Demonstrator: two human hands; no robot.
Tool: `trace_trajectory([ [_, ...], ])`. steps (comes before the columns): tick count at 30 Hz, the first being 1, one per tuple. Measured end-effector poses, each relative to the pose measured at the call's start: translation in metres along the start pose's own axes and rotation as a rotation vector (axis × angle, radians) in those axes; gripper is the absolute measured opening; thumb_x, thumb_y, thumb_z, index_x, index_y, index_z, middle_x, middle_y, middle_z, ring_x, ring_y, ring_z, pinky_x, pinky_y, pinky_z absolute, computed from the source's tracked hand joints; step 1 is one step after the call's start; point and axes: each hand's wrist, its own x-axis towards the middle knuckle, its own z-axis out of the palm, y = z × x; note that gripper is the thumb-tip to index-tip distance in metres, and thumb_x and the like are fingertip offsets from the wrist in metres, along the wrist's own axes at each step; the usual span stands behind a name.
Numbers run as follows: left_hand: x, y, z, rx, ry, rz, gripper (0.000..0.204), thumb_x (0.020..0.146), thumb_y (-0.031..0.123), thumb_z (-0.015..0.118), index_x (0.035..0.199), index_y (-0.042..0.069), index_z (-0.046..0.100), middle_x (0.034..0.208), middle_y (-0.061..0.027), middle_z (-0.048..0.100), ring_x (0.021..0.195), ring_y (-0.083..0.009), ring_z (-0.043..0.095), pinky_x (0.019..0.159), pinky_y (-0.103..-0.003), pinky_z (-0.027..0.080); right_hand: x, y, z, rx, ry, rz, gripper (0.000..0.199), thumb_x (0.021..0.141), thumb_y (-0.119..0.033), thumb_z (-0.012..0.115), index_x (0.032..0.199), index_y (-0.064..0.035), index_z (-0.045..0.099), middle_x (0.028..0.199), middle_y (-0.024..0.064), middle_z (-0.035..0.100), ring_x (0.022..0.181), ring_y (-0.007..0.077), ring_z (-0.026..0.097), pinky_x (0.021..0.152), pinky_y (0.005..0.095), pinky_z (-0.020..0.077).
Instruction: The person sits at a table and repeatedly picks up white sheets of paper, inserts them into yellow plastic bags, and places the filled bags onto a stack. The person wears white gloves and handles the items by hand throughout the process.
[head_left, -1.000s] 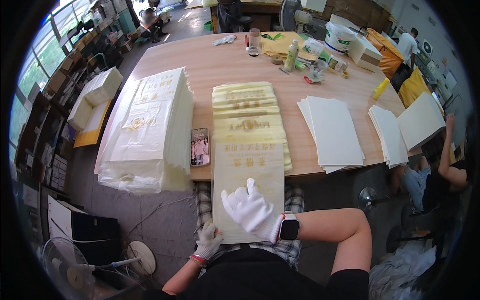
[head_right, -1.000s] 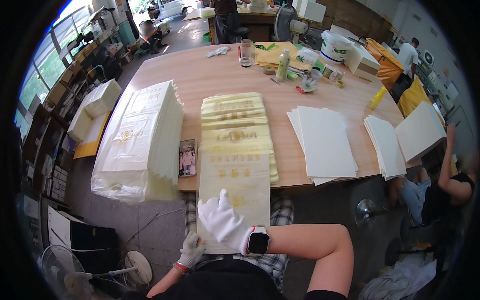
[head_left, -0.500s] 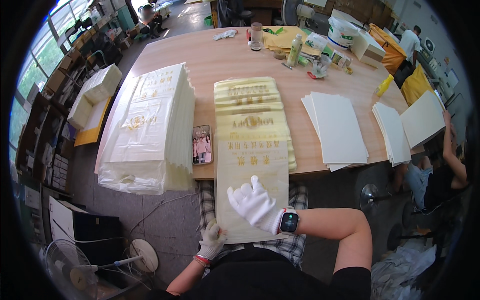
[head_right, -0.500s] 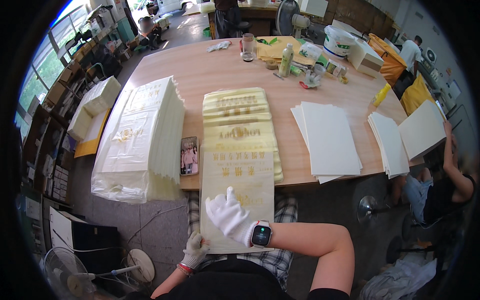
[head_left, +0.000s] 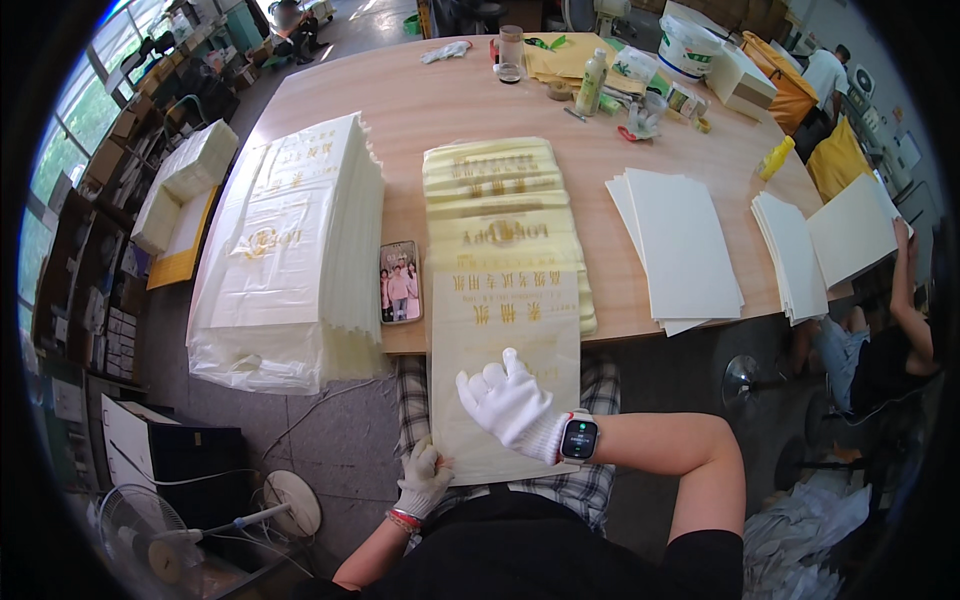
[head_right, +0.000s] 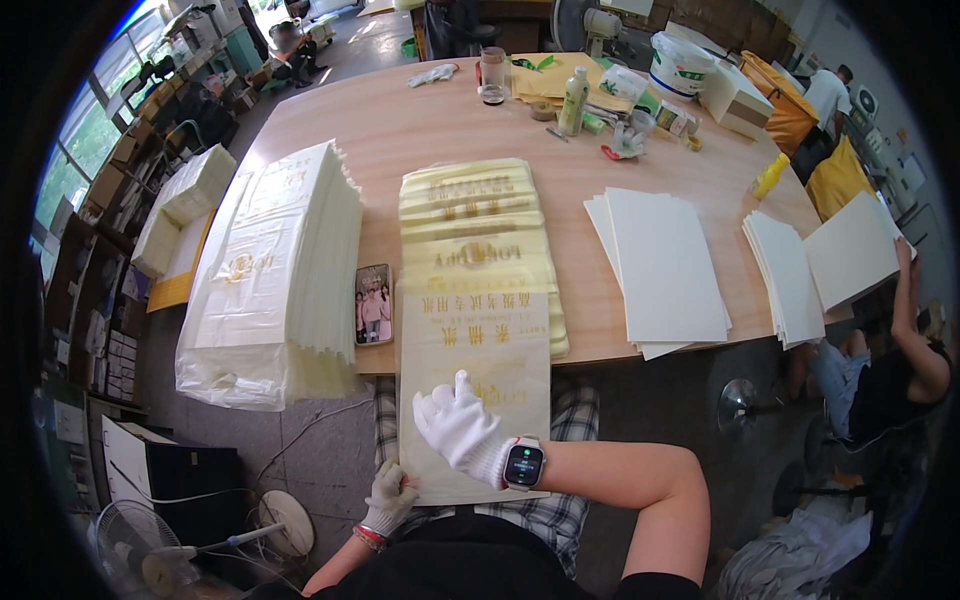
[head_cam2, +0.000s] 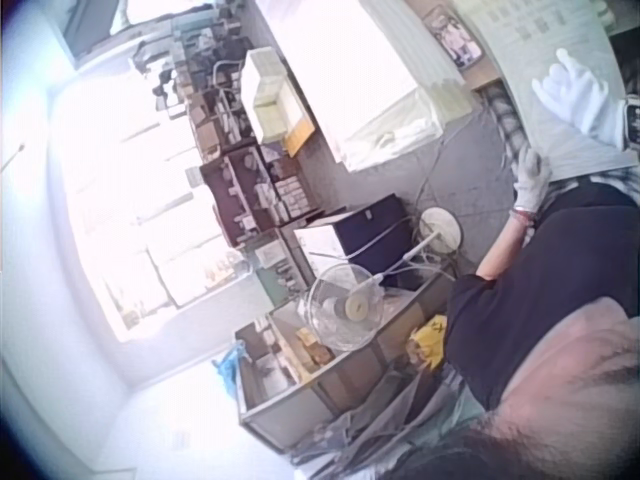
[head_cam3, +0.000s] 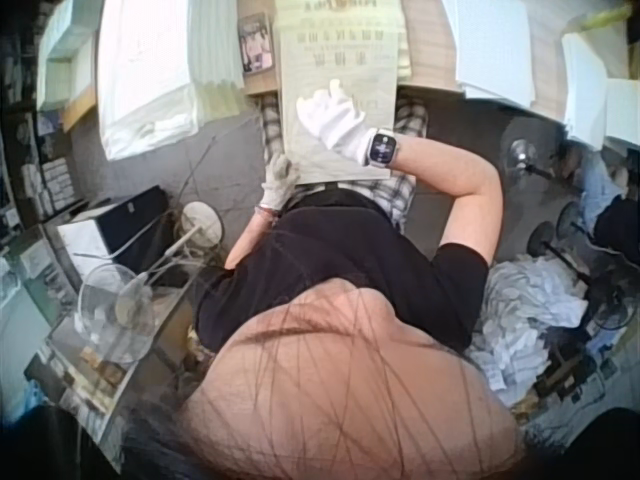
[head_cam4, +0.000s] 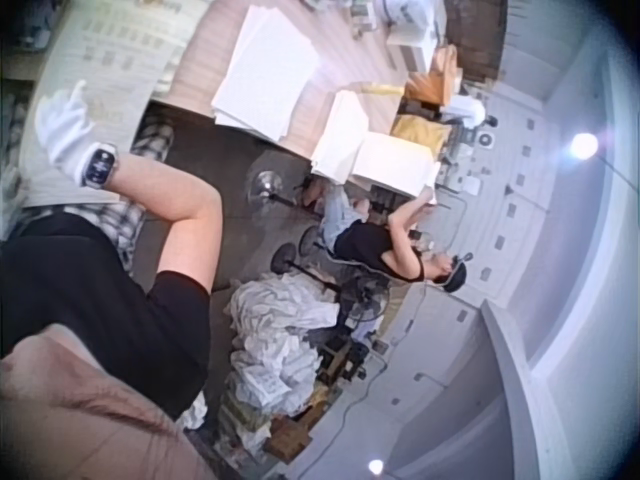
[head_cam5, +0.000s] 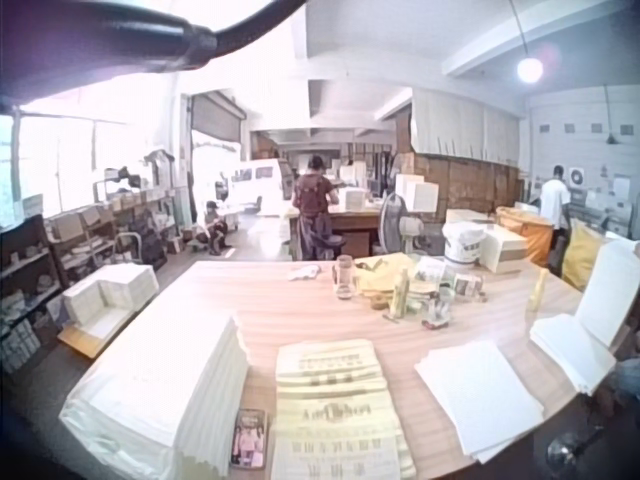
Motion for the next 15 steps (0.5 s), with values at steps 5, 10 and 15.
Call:
trace_trajectory([
  [5,-0.001,-0.004,0.002,0.025,-0.01,-0.013,0.022,0.064,0.01,0.064,0.069,0.002,0.043,0.095,-0.0186,0.053,0.073,-0.0341,0.051,0.062,-0.04,0.041,-0.002,0.0,0.003,0.025,-0.001,0.019,0.037,0.072,-0.014,0.054,0.106,0.0007,0.058,0.077,0.0069,0.052,0.072,0.0216,0.051,0.082,0.0511,0.0459],
  [10,-0.001,-0.002,0.001,0.024,0.004,-0.001,0.024,0.066,0.011,0.065,0.07,0.003,0.043,0.091,-0.0178,0.053,0.071,-0.0343,0.05,0.061,-0.041,0.04,-0.007,-0.003,0.007,0.038,-0.006,0.067,0.036,0.072,-0.014,0.054,0.105,0.0006,0.058,0.077,0.0069,0.052,0.071,0.0218,0.052,0.083,0.0514,0.0456],
  [15,-0.005,-0.004,0.003,0.055,0.048,0.027,0.021,0.069,0.009,0.063,0.07,0.003,0.043,0.083,-0.0166,0.051,0.068,-0.0334,0.049,0.059,-0.041,0.04,-0.009,-0.004,-0.006,0.086,-0.027,0.025,0.041,0.071,-0.02,0.057,0.106,-0.0008,0.057,0.079,0.0075,0.052,0.073,0.0222,0.052,0.085,0.046,0.0435],
])
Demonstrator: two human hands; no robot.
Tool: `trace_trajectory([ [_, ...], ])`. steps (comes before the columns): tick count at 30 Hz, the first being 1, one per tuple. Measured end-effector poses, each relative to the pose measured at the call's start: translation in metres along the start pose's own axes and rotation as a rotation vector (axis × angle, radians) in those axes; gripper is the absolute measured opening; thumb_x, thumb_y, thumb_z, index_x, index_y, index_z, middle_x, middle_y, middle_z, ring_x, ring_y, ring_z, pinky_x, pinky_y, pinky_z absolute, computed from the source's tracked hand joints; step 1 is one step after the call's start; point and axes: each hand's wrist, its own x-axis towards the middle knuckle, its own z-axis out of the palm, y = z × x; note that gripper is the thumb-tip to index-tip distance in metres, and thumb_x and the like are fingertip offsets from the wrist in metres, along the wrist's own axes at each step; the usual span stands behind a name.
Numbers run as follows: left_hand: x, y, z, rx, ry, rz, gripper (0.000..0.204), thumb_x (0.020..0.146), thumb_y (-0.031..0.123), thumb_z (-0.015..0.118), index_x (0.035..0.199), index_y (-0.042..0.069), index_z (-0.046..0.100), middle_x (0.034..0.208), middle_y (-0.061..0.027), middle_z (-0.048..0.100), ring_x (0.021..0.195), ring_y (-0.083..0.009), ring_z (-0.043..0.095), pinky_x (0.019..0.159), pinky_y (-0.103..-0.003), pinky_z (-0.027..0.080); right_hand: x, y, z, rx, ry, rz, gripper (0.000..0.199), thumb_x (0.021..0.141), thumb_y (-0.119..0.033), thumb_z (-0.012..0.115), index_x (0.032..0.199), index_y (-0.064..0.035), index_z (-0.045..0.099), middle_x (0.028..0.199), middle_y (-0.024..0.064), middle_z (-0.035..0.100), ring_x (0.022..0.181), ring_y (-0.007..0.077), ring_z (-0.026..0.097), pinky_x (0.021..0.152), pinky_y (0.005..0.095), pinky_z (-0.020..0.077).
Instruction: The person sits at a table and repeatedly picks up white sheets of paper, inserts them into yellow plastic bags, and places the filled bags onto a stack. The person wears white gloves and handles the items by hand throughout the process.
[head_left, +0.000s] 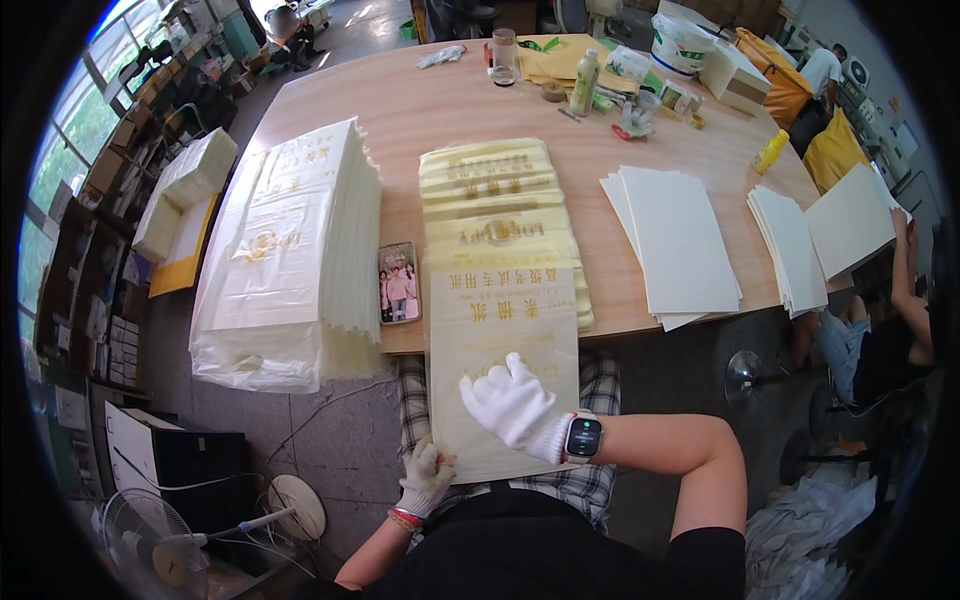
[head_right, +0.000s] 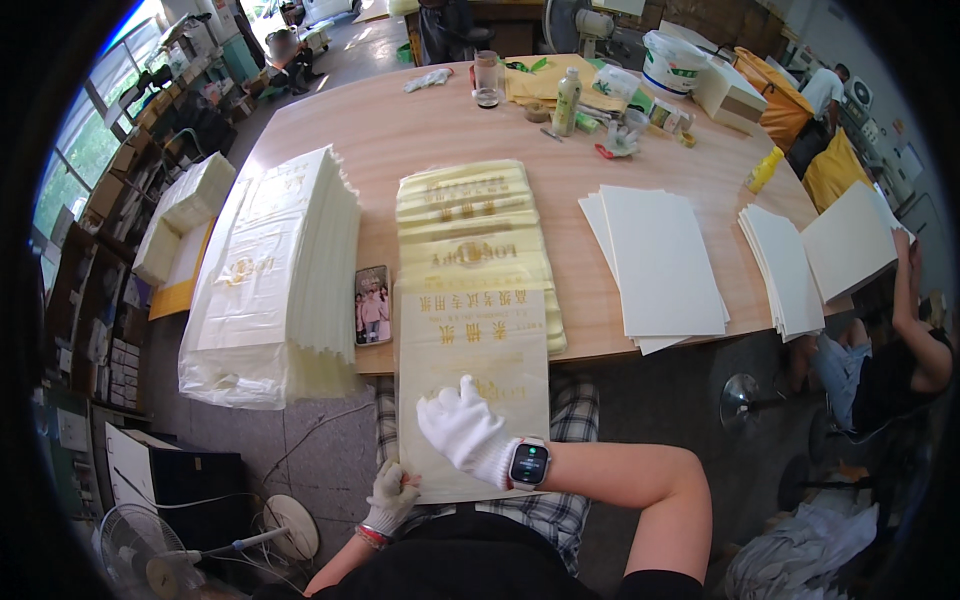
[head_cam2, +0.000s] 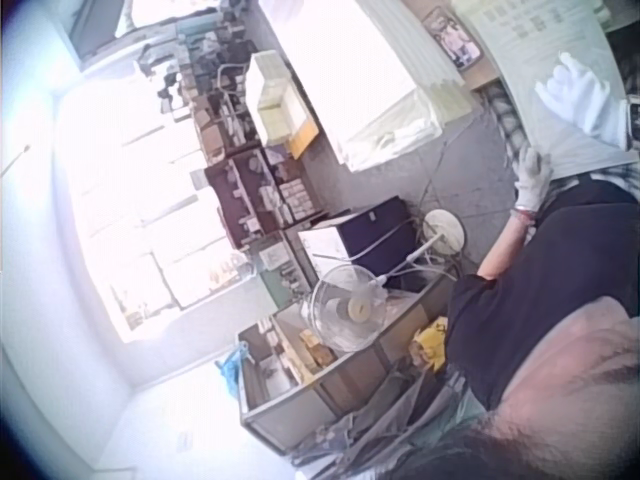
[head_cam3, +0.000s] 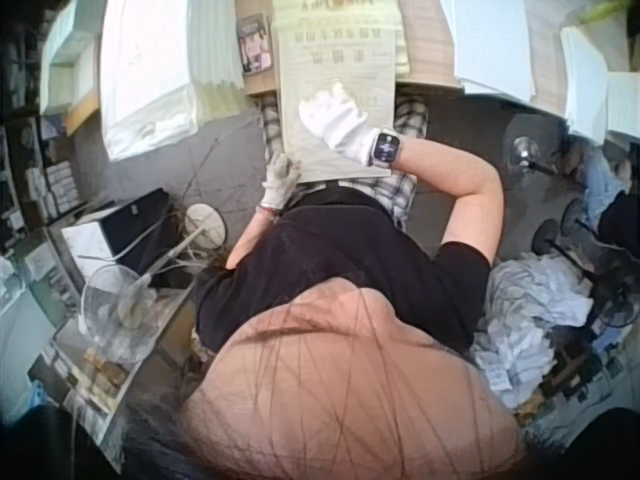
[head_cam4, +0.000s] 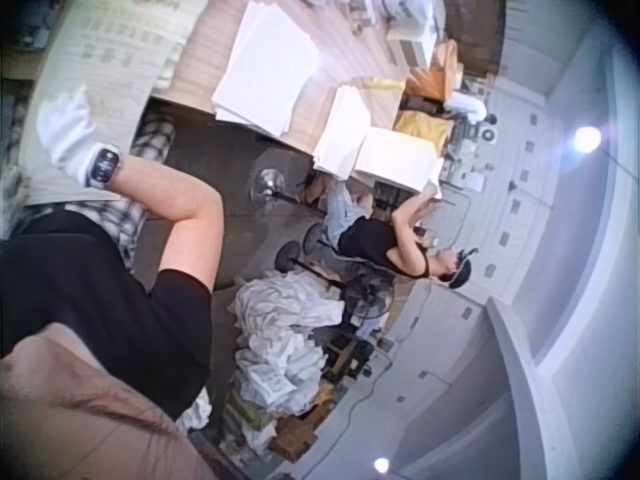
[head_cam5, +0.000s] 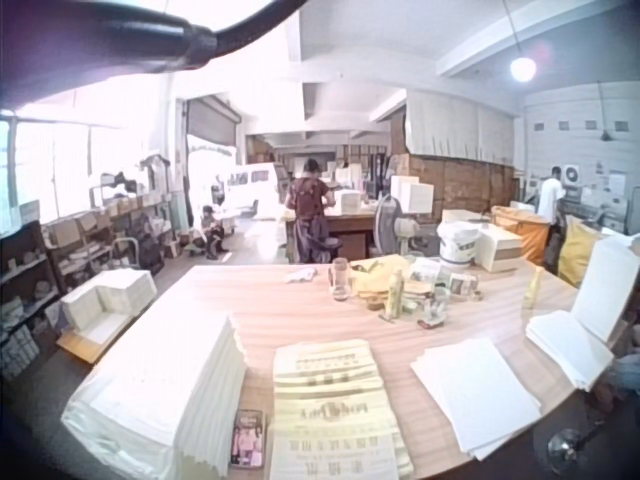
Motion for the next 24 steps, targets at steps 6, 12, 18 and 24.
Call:
trace_trajectory([
  [6,0.003,0.013,0.002,-0.063,0.018,0.013,0.022,0.081,0.011,0.06,0.072,0.002,0.042,0.081,-0.0181,0.049,0.062,-0.0312,0.047,0.055,-0.039,0.04,-0.062,-0.017,0.009,0.341,-0.151,-0.046,0.073,0.064,-0.035,0.068,0.126,-0.0055,0.045,0.114,0.0144,0.048,0.105,0.0311,0.047,0.093,0.048,0.0345],
  [12,0.005,0.035,-0.002,-0.059,0.041,0.141,0.017,0.082,0.013,0.059,0.084,0.001,0.048,0.09,-0.0188,0.049,0.064,-0.0319,0.051,0.055,-0.039,0.042,-0.145,-0.002,0.07,0.072,-0.118,0.733,0.068,0.075,-0.014,0.05,0.138,-0.0026,0.028,0.12,0.0286,0.045,0.092,0.0354,0.055,0.077,0.0498,0.0428],
  [18,-0.028,0.033,-0.016,0.086,-0.056,0.238,0.021,0.079,0.011,0.061,0.095,0.002,0.052,0.102,-0.0214,0.051,0.072,-0.033,0.056,0.062,-0.037,0.048,-0.184,-0.058,0.015,0.4,-0.284,1.0,0.071,0.079,-0.012,0.05,0.141,0.0011,0.019,0.07,0.0228,0.06,0.053,0.0339,0.057,0.048,0.0445,0.0447],
  [24,-0.024,0.035,-0.017,-0.078,-0.195,0.393,0.046,0.077,-0.002,0.056,0.121,0.005,0.051,0.12,-0.0231,0.049,0.101,-0.0373,0.056,0.08,-0.036,0.049,-0.206,-0.076,0.026,0.396,0.092,0.795,0.061,0.081,-0.01,0.048,0.138,0.0012,0.029,0.077,0.0214,0.057,0.061,0.0353,0.054,0.052,0.0442,0.043],
])
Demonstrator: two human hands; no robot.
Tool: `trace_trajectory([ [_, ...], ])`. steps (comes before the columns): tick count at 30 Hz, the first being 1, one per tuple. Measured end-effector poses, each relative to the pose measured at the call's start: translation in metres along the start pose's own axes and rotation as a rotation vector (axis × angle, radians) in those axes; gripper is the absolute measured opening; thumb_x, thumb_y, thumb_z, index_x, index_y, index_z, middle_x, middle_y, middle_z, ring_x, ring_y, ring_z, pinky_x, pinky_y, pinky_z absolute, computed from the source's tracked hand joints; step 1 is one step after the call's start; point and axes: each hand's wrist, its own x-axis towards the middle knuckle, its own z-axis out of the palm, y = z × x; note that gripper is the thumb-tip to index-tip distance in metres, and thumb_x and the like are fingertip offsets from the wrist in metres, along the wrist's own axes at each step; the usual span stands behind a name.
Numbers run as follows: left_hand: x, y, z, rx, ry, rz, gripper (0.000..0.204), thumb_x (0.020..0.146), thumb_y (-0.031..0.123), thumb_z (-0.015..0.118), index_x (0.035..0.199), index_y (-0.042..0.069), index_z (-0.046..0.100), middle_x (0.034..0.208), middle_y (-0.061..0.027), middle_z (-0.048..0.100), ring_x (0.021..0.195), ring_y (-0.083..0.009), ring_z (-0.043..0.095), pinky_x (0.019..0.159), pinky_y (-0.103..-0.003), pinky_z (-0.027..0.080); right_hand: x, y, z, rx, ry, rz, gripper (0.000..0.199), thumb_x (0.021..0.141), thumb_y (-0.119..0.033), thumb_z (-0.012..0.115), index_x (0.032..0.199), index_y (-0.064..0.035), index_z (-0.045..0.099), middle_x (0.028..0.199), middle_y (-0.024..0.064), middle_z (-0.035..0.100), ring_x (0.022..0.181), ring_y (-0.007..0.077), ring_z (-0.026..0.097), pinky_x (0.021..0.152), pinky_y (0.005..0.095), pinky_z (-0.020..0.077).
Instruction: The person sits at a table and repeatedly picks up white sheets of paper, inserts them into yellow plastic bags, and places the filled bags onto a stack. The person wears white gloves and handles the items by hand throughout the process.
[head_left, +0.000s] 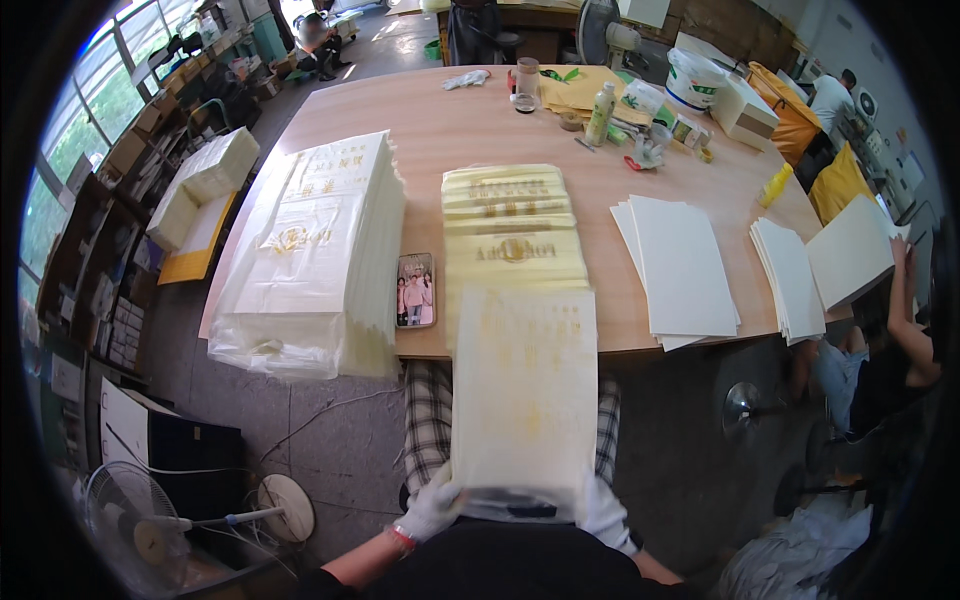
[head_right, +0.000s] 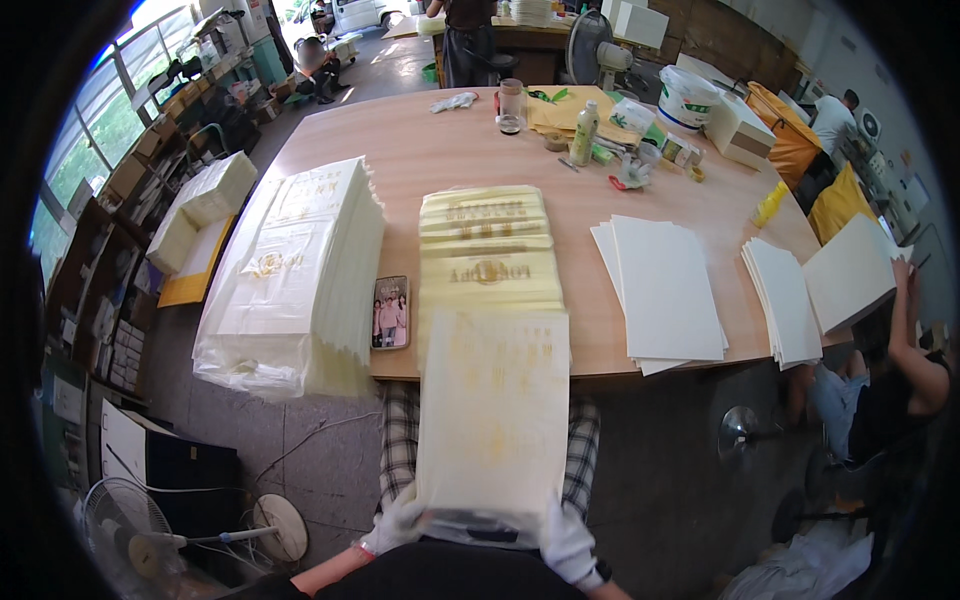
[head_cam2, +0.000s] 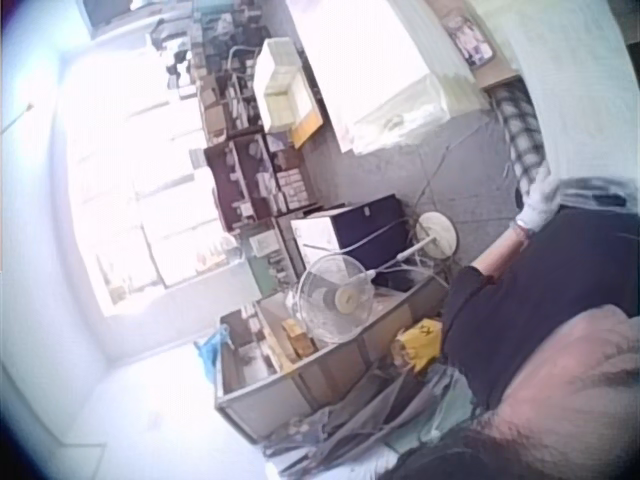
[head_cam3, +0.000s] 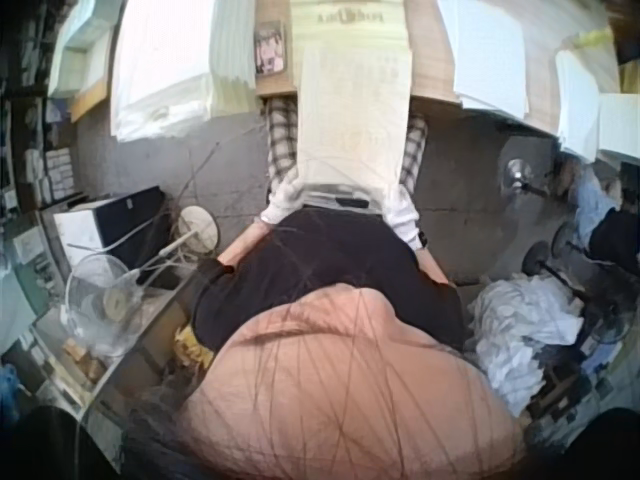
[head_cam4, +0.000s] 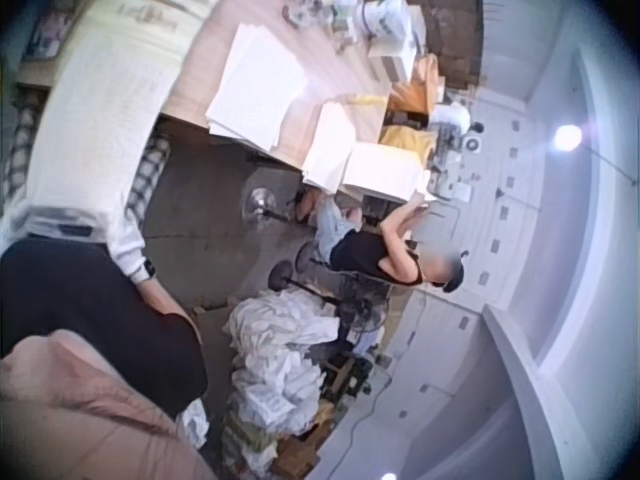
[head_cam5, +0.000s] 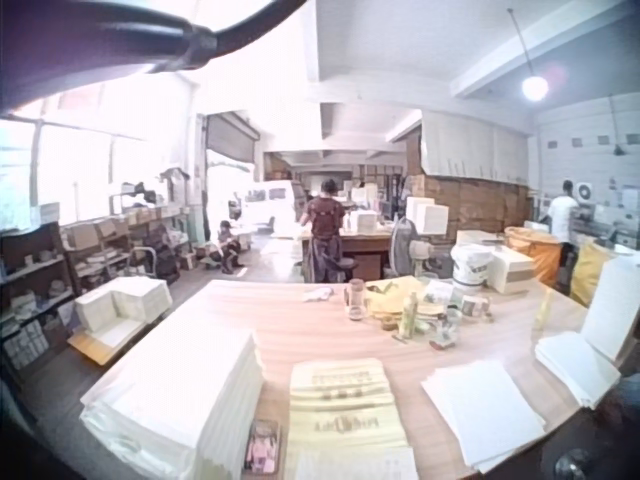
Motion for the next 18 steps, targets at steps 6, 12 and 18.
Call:
trace_trajectory([
  [6,0.023,-0.009,0.012,-0.049,0.243,-0.287,0.011,0.076,0.002,0.047,0.086,0.003,0.053,0.071,-0.014,0.053,0.064,-0.0287,0.054,0.058,-0.037,0.044,0.021,0.016,-0.027,-0.149,-0.086,0.326,0.04,0.081,-0.02,0.056,0.119,-0.0086,0.054,0.081,0.0179,0.063,0.07,0.0356,0.06,0.063,0.0447,0.0478],
  [12,0.071,0.021,-0.007,-0.236,0.222,0.04,0.014,0.065,-0.005,0.045,0.076,0.003,0.049,0.074,-0.0094,0.049,0.067,-0.0233,0.05,0.062,-0.031,0.044,0.044,0.068,0.003,1.086,0.26,0.691,0.031,0.089,-0.019,0.055,0.112,0.0009,0.056,0.097,0.0067,0.062,0.084,0.0152,0.06,0.075,0.0293,0.0496],
  [18,0.082,0.06,-0.092,-0.499,0.244,-0.071,0.012,0.071,0.005,0.057,0.082,0.004,0.057,0.077,-0.0087,0.059,0.068,-0.0211,0.058,0.06,-0.032,0.048,0.132,-0.029,0.039,1.691,-0.094,0.322,0.042,0.088,-0.019,0.051,0.124,0.0014,0.045,0.116,0.0101,0.055,0.102,0.0186,0.055,0.088,0.0308,0.0452],
])
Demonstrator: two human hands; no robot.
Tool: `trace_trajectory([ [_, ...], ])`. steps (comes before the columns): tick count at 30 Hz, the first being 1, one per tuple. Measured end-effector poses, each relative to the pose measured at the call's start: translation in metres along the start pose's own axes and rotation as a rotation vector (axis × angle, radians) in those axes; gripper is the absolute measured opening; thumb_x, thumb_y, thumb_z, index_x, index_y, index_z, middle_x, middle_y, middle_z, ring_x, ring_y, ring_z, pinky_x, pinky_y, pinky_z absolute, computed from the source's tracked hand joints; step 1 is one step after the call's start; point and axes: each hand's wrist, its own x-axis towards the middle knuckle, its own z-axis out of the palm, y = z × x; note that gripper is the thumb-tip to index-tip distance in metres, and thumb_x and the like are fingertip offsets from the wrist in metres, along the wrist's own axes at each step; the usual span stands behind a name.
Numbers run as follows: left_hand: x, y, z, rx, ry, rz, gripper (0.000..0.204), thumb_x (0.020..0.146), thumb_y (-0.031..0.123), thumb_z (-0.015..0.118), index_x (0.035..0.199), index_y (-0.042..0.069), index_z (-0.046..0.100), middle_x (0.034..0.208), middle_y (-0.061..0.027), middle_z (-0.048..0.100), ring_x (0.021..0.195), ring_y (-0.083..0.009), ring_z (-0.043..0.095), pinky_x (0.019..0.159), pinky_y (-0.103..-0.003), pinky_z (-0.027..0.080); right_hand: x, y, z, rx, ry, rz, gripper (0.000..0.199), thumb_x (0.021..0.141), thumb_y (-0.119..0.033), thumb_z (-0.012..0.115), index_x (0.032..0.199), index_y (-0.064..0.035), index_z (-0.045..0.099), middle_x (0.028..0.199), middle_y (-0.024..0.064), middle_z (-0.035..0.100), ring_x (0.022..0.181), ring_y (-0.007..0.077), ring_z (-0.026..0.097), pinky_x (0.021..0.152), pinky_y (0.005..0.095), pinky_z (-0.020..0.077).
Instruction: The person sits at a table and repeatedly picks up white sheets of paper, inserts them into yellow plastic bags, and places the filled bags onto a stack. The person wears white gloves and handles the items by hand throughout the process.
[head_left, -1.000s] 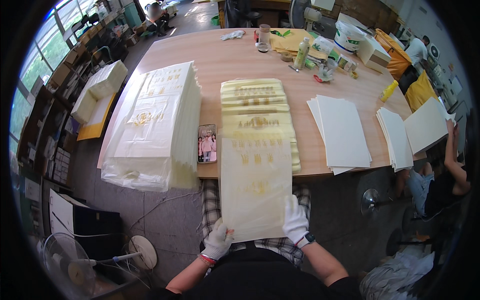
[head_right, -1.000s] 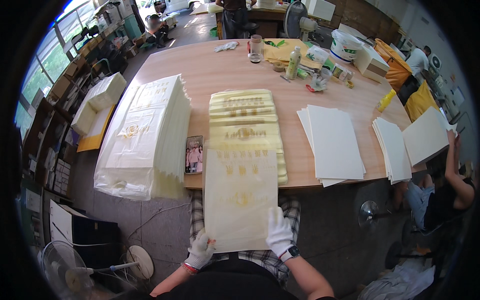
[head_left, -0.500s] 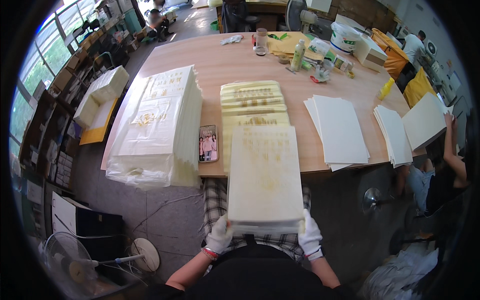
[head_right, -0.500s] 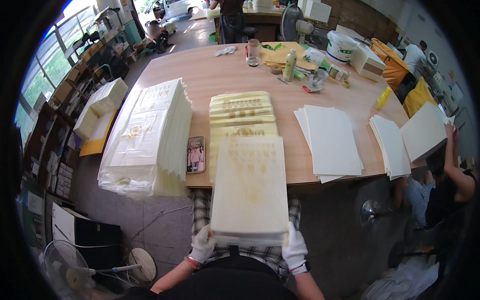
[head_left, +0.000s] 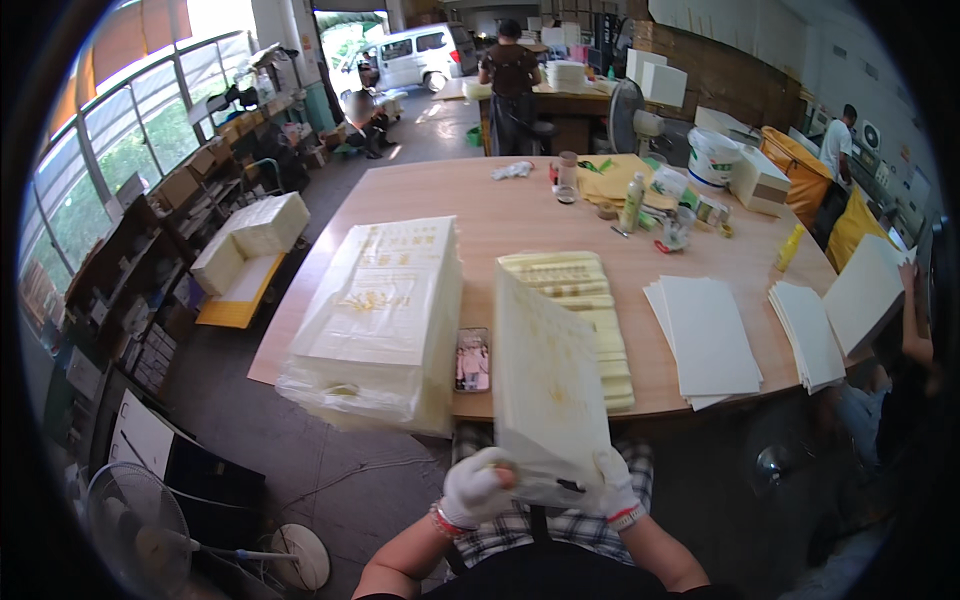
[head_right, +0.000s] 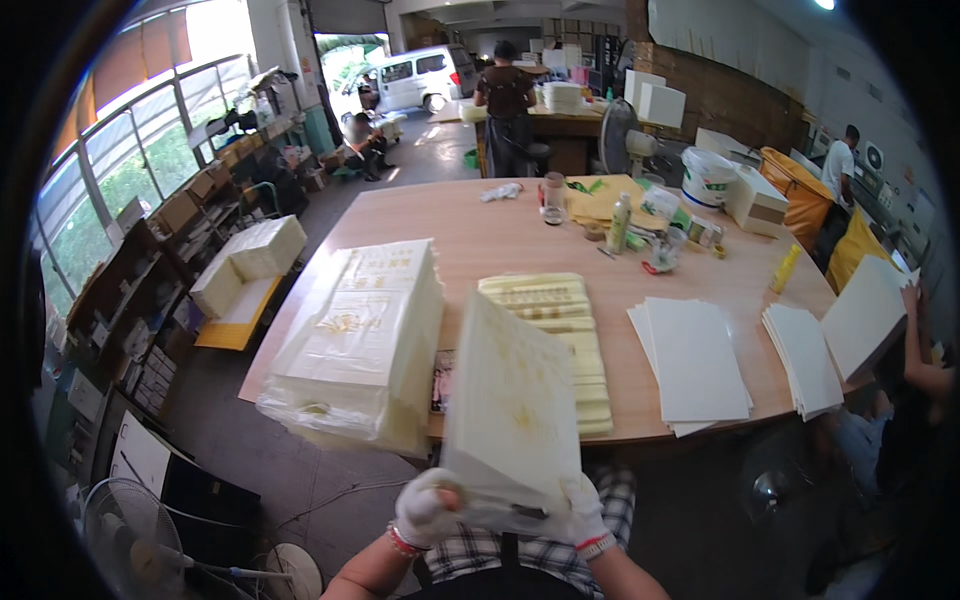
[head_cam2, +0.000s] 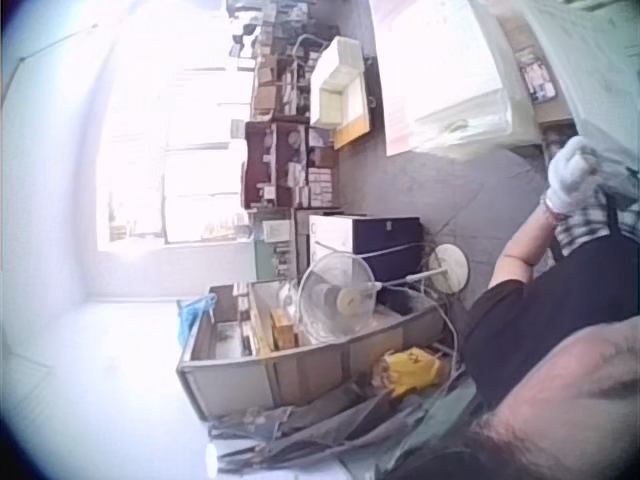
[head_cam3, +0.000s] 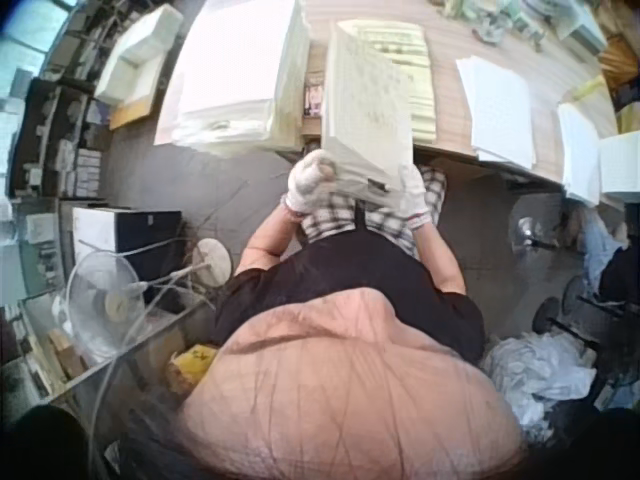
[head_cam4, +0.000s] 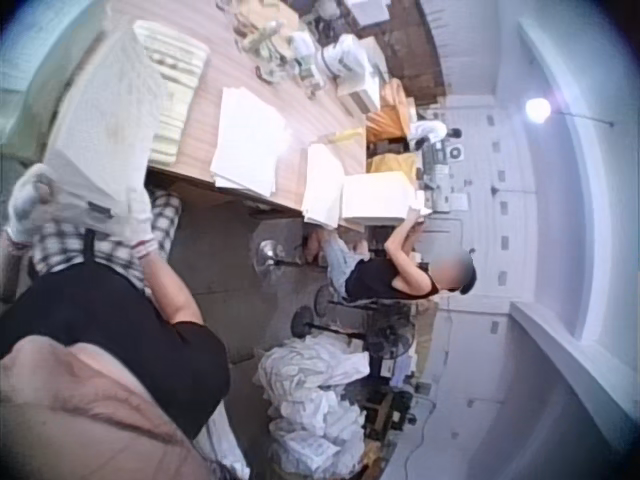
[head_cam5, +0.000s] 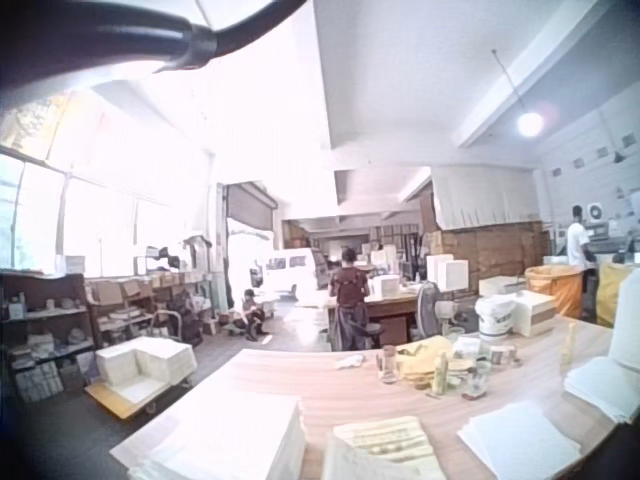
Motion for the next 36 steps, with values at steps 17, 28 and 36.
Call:
trace_trajectory([
  [17,0.01,-0.15,-0.254,-0.541,1.375,0.227,0.008,0.082,0.007,0.045,0.086,0.012,0.049,0.078,-0.0004,0.051,0.072,-0.0142,0.052,0.064,-0.03,0.047,0.104,0.07,0.19,-0.464,-0.515,0.206,0.032,0.094,-0.026,0.051,0.115,-0.001,0.05,0.086,0.0077,0.061,0.069,0.0131,0.059,0.062,0.0252,0.0498],
  [28,0.098,-0.166,0.051,0.599,-0.029,0.146,0.016,0.073,0.007,0.062,0.087,0.004,0.055,0.084,-0.0124,0.056,0.083,-0.033,0.055,0.071,-0.04,0.045,0.011,0.032,-0.032,-0.503,0.039,0.397,0.033,0.094,-0.021,0.049,0.12,-0.0003,0.049,0.088,0.0094,0.062,0.07,0.0135,0.061,0.065,0.0258,0.0503],
  [36,0.196,-0.203,0.078,0.842,-0.206,0.072,0.018,0.074,0.028,0.064,0.076,0.01,0.063,0.087,-0.0103,0.058,0.091,-0.0308,0.053,0.074,-0.042,0.044,-0.003,0.007,-0.053,-0.461,0.224,0.328,0.037,0.093,-0.021,0.05,0.123,0.0006,0.046,0.088,0.0107,0.062,0.071,0.0169,0.062,0.065,0.03,0.0529],
])
